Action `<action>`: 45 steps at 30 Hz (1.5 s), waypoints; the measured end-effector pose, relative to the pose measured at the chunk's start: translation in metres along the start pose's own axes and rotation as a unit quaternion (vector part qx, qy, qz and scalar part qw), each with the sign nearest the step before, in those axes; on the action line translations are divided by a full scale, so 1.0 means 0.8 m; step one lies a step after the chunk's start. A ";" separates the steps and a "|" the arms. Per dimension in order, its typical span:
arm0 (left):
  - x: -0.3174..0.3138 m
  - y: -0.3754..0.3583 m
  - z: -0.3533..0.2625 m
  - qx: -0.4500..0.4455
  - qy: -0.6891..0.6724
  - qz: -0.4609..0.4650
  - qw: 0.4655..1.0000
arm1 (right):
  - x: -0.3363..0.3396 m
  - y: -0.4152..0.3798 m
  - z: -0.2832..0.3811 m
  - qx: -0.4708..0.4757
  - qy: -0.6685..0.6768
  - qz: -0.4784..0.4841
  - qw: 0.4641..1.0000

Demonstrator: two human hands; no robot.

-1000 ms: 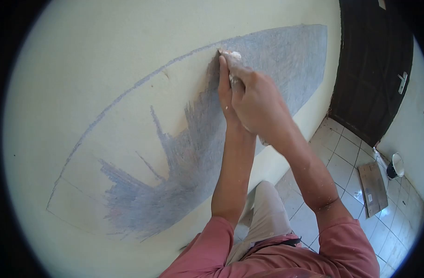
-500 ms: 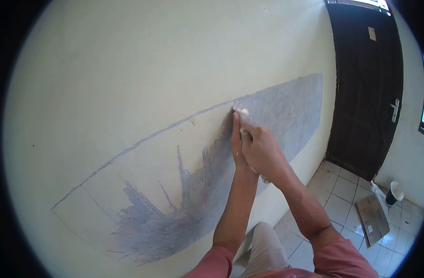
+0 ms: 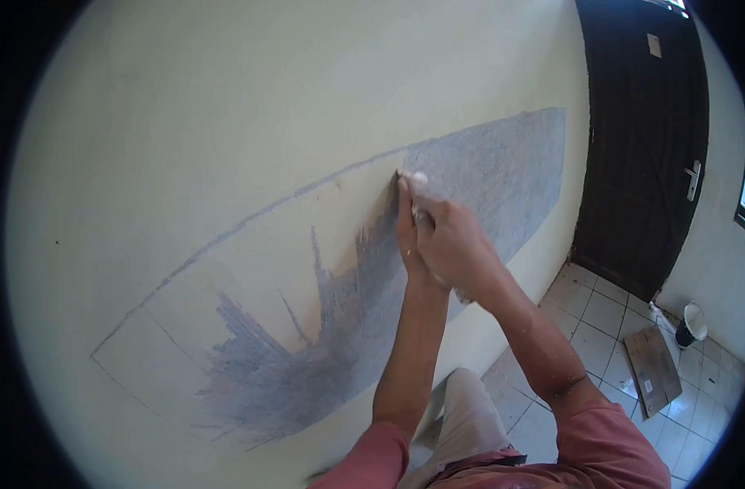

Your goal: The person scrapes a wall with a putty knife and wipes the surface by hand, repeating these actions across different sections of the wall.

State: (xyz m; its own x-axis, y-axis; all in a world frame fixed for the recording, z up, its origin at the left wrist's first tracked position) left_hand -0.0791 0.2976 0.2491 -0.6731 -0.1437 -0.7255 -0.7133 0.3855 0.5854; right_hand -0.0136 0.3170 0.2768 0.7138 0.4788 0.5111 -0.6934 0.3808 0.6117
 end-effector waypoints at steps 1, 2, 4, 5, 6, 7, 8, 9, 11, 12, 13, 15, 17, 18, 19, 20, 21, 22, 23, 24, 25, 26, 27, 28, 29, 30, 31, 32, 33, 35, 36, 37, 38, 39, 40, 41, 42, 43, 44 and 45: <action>0.006 -0.001 -0.001 0.011 -0.019 -0.003 1.000 | 0.002 0.000 0.004 -0.016 0.018 0.009 1.000; 0.009 -0.001 -0.001 0.011 -0.025 0.009 1.000 | 0.009 0.004 0.008 -0.037 0.038 0.019 0.998; 0.012 -0.003 0.001 0.018 -0.030 0.037 0.999 | 0.004 -0.009 0.004 -0.046 0.047 0.025 0.998; 0.017 -0.011 0.004 0.021 -0.040 0.034 0.998 | -0.002 -0.015 -0.002 -0.023 0.031 0.015 0.999; 0.021 -0.012 0.003 0.021 -0.050 0.040 0.998 | -0.005 -0.013 -0.001 0.007 0.014 0.000 1.000; 0.022 -0.011 0.002 0.019 -0.062 0.045 0.997 | -0.004 -0.009 0.002 -0.008 0.022 -0.005 1.000; 0.019 -0.004 0.002 0.023 -0.074 0.029 0.997 | 0.000 -0.006 0.008 -0.026 0.029 -0.006 0.999; 0.005 0.010 0.000 0.027 -0.087 0.012 0.996 | 0.006 -0.003 0.012 -0.046 0.035 -0.006 0.998; 0.006 0.005 0.005 0.033 -0.078 -0.006 0.996 | 0.016 -0.002 0.014 -0.048 0.046 0.009 0.998; 0.011 -0.001 0.008 0.030 -0.058 0.005 0.998 | 0.022 -0.002 0.014 -0.047 0.054 0.010 0.997; 0.006 -0.002 0.004 0.020 -0.057 -0.007 0.998 | 0.011 -0.007 0.006 -0.012 0.041 -0.012 0.999; -0.004 -0.007 -0.004 0.001 -0.054 -0.029 0.998 | -0.010 -0.010 0.002 0.074 0.008 -0.065 0.995; 0.003 0.003 -0.003 0.018 -0.036 -0.017 0.999 | 0.010 0.002 0.010 -0.023 0.010 0.002 1.000; 0.012 0.005 0.002 0.020 -0.033 -0.001 0.999 | 0.019 0.002 0.014 -0.048 0.033 0.016 0.998; 0.018 0.007 0.007 0.021 -0.030 0.015 0.999 | 0.021 0.001 0.016 -0.069 0.056 0.023 0.996; 0.024 -0.001 0.009 0.002 -0.011 0.006 1.000 | 0.011 -0.009 0.008 -0.033 0.042 -0.001 0.999; 0.027 0.006 0.011 -0.013 0.004 0.015 1.000 | -0.005 -0.015 0.003 0.009 0.026 -0.030 0.999; 0.029 0.012 0.012 -0.029 0.018 0.024 0.999 | -0.011 -0.013 0.002 0.059 0.006 -0.065 0.996; 0.034 0.021 0.015 -0.036 0.032 0.037 0.998 | -0.011 -0.007 -0.002 0.021 0.002 -0.048 0.999; 0.039 0.030 0.017 -0.043 0.046 0.044 0.997 | -0.005 -0.001 0.004 -0.020 -0.001 -0.027 0.999; 0.034 0.033 0.011 -0.007 0.004 0.080 0.997 | 0.003 0.006 0.010 -0.061 -0.007 -0.002 0.998; 0.027 0.037 0.004 0.032 -0.035 0.112 0.993 | 0.012 0.007 0.014 -0.060 0.042 -0.020 0.997; 0.025 0.025 0.003 0.022 -0.024 0.075 0.997 | 0.014 -0.002 0.016 -0.066 0.043 0.000 0.997; 0.021 0.017 0.005 0.009 -0.016 0.048 0.999 | 0.018 -0.007 0.018 -0.066 0.042 0.012 0.997; 0.018 0.005 0.006 -0.005 -0.010 0.021 1.000 | 0.019 -0.013 0.020 -0.065 0.039 0.023 0.997; 0.008 -0.006 0.002 0.004 -0.032 -0.010 0.999 | 0.001 -0.020 0.005 -0.016 0.032 -0.010 0.999; -0.002 -0.017 -0.002 0.011 -0.054 -0.040 0.998 | -0.002 -0.013 0.000 -0.018 0.022 -0.013 1.000; -0.015 -0.021 -0.013 0.027 -0.056 -0.047 0.997 | -0.006 -0.009 -0.004 -0.022 0.014 -0.012 1.000; -0.005 -0.010 -0.008 0.026 -0.030 -0.025 0.999 | -0.007 -0.008 -0.005 -0.027 0.007 -0.007 1.000; 0.013 -0.010 0.000 0.015 0.008 -0.016 1.000 | 0.005 -0.011 0.010 -0.050 0.047 -0.008 0.998; 0.010 -0.017 -0.002 0.002 0.019 -0.021 1.000 | 0.009 -0.016 0.015 -0.063 0.054 0.013 0.996; 0.002 -0.021 -0.007 0.000 0.015 -0.056 0.998 | 0.014 -0.015 0.019 -0.068 0.059 0.026 0.996; -0.008 -0.025 -0.015 -0.003 0.012 -0.091 0.996 | 0.001 -0.023 0.011 -0.027 0.047 0.005 0.999; -0.020 -0.029 -0.023 -0.006 0.008 -0.126 0.992 | -0.023 -0.036 -0.005 0.018 0.032 -0.020 0.999; -0.013 -0.023 -0.020 -0.023 0.021 -0.098 0.995 | -0.034 -0.041 -0.006 0.061 0.019 -0.042 0.997; -0.002 -0.018 -0.018 -0.040 0.035 -0.076 0.996 | -0.032 -0.039 -0.006 0.039 0.025 -0.027 0.999; 0.007 -0.011 -0.014 -0.059 0.046 -0.055 0.996 | -0.017 -0.034 0.006 0.020 0.028 -0.010 0.999; 0.016 -0.014 -0.008 -0.070 0.058 -0.041 0.995 | -0.008 -0.034 0.011 -0.010 0.033 0.010 0.999; 0.023 -0.023 -0.002 -0.051 0.047 -0.028 0.997 | -0.006 -0.034 0.010 -0.020 0.035 0.004 0.999; 0.028 -0.032 0.002 -0.031 0.037 -0.016 0.999 | -0.006 -0.028 0.010 -0.026 0.035 -0.004 0.999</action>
State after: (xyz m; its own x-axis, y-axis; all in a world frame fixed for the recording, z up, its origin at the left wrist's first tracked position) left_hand -0.0753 0.2859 0.2173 -0.6611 -0.2227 -0.7165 -0.7434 0.3232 0.5855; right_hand -0.0010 0.3000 0.2656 0.7115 0.5296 0.4618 -0.6937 0.4244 0.5819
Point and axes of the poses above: each hand's wrist, its own y-axis towards the middle knuckle, its own x-axis out of the back of the hand, z = x × y, the point moved 1 cm from there along y, towards the middle knuckle, and after that the axes turned 7 degrees about -x, right-handed, at the moved point
